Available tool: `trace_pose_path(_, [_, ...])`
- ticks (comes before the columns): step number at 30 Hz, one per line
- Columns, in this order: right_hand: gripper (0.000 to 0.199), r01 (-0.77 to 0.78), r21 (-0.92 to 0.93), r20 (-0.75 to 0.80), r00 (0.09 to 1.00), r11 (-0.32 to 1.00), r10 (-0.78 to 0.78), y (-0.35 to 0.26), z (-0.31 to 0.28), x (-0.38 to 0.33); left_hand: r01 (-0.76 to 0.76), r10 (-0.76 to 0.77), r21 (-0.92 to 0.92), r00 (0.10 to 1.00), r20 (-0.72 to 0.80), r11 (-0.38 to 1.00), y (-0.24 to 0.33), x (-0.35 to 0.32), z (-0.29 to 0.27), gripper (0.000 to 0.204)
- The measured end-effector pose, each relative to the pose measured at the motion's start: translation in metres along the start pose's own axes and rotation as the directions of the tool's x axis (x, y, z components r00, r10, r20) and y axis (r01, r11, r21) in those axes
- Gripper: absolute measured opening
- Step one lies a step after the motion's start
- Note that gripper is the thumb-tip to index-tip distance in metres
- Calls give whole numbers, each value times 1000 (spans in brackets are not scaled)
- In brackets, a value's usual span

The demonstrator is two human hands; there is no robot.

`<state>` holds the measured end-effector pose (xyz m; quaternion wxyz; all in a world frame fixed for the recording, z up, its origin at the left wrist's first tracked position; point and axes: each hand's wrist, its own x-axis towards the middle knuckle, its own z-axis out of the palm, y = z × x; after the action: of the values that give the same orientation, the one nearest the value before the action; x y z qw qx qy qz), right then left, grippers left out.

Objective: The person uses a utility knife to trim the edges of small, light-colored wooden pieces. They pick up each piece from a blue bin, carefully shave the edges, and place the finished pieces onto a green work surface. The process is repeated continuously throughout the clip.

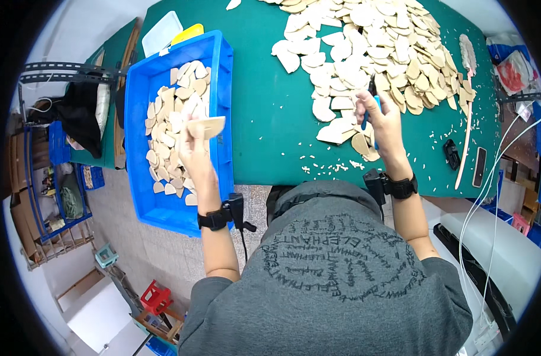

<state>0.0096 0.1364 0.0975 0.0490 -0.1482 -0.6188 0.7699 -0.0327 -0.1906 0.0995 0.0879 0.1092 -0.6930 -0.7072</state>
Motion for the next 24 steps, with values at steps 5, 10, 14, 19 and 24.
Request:
trace_pose_path(5, [25, 0, -56, -116, 993, 998, -7, 3, -31, -14, -384, 310, 642, 922, 231, 664, -33, 18, 47, 37])
trace_pose_path(10, [24, -44, -173, -211, 978, 984, 6, 5, -31, -37, -451, -51, 692, 817, 574, 564, -151, 3, 160, 56])
trace_pose_path(14, [24, 2, -233, -239, 969, 972, -59, 4, -30, -57, -428, -99, 619, 767, 634, 658, -182, 13, 176, 50])
trace_pose_path(19, [25, -69, -338, -309, 950, 939, -41, 11, -45, -75, 167, -450, 444, 593, 668, 880, -156, 16, 171, 27])
trace_pose_path(24, [35, 44, -434, -297, 936, 900, -189, 11, -39, -78, 476, -464, 216, 498, 733, 852, -64, -4, 154, 38])
